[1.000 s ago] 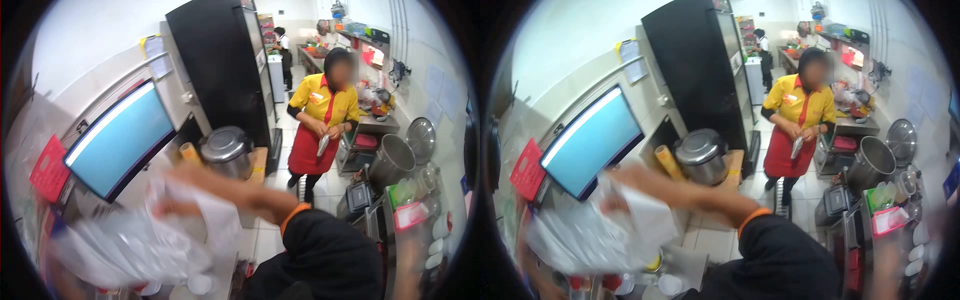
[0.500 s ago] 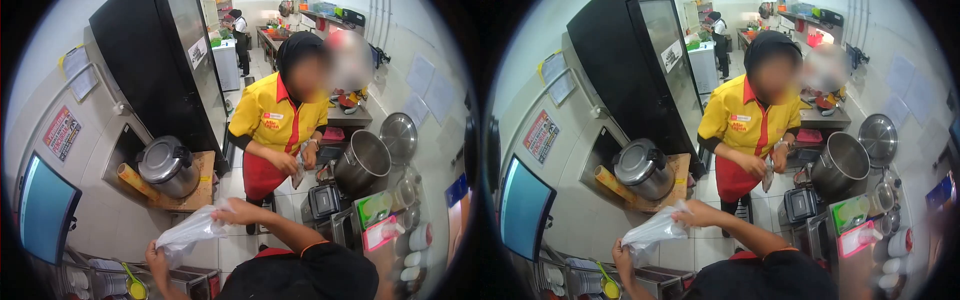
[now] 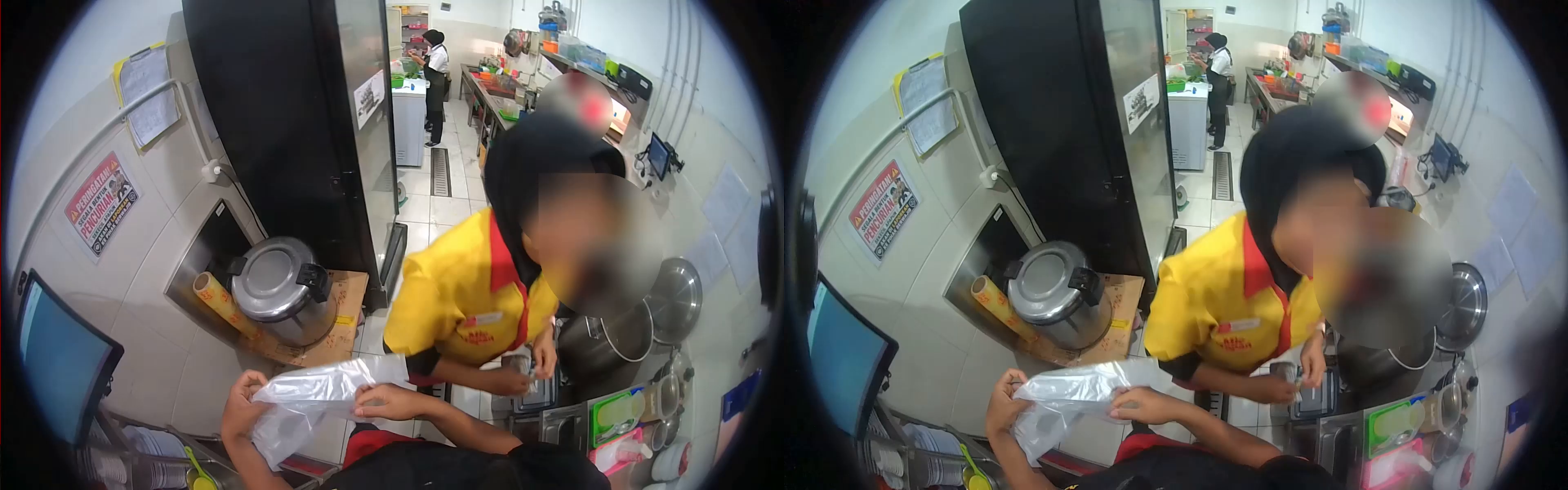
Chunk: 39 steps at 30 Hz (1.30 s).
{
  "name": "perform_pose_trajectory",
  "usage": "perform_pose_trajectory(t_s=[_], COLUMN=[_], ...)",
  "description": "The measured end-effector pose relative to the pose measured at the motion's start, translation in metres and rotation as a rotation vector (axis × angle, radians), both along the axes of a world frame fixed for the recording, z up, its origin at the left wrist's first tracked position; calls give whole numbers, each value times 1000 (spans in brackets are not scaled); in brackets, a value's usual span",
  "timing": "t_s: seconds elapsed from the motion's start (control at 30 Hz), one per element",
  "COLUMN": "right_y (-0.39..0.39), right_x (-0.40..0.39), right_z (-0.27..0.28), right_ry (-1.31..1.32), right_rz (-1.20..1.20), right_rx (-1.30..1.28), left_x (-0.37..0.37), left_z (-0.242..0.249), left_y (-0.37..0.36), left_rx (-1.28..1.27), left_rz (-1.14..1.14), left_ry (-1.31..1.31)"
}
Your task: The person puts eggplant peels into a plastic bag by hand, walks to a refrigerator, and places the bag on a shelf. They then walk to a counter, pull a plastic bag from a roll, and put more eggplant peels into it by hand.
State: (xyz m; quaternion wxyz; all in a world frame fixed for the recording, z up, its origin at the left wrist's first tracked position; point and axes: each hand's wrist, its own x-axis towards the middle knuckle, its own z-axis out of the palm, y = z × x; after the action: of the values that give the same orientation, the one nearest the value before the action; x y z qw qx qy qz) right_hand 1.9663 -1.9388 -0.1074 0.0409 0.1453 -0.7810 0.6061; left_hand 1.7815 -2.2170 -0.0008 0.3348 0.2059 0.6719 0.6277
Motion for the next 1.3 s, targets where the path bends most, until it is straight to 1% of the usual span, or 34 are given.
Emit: perform_pose_trajectory(t_s=[0.1, 0.13, 0.23, 0.27, 0.3, 0.37, 0.4, 0.5, 0.6, 0.7, 0.77, 0.8, 0.83, 0.87, 0.93, 0.97, 1.0, 1.03, 1.1, 1.13, 1.17, 1.2, 1.3], right_y=[8, 1, -8, -5, -3, 2, 5, 16, 21, 25, 30, 34, 38, 39, 49, 54, 56, 64, 79, 84, 89, 96, 121], right_x=[-53, -68, -128, -148, -164, -186, -192, -200, -203, -205, -209, -205, -202, -201, -201, -203, -199, -197, -183, -171, -163, -158, -120], right_z=[11, 15, 14, 29, 30, 23, 17, -4, -25, -44, -55, -63, -70, -74, -101, -104, -105, -98, -115, -117, -114, -68, -79], right_ry=[-323, -541, -661, -785, -806, -733, -705, -647, -574, -453, -374, -304, -235, -155, -173, -184, -342, -494, -409, -229, -53, -391, -248], right_rz=[47, -74, -182, -193, -206, -253, -288, -418, -600, -817, -921, -899, -873, -877, -972, -1020, -1099, -1174, -1247, -1260, -1263, -1403, -1580], right_rx=[102, 77, -180, -28, 0, -62, -106, -246, -394, -512, -556, -603, -650, -614, -527, -483, -562, -647, -408, -328, -243, -203, 315], left_x=[-62, -84, -139, -156, -171, -205, -218, -237, -244, -219, -217, -214, -200, -188, -179, -176, -180, -186, -196, -207, -222, -234, -246], left_z=[-27, -35, -48, -49, -53, -64, -69, -68, -84, -67, -88, -99, -95, -92, -117, -122, -123, -126, -143, -173, -217, -239, -211], left_y=[-1, -3, 4, 11, 17, 35, 49, 101, 154, 203, 228, 241, 248, 255, 267, 274, 283, 294, 313, 327, 347, 366, 424], left_rx=[-43, -15, -23, -30, -57, -112, -150, -180, -197, -373, -156, 28, -26, -81, -65, -49, -158, -197, -277, -229, -186, -148, -52], left_rz=[-115, -170, -206, -237, -272, -343, -393, -428, -396, -180, -338, -450, -549, -640, -738, -797, -874, -868, -845, -798, -747, -694, -454], left_ry=[-25, -35, -73, -105, -63, 33, -8, 33, 579, 1464, 1246, 1016, 765, 516, 635, 694, 541, 460, 297, 169, 39, -91, -914])
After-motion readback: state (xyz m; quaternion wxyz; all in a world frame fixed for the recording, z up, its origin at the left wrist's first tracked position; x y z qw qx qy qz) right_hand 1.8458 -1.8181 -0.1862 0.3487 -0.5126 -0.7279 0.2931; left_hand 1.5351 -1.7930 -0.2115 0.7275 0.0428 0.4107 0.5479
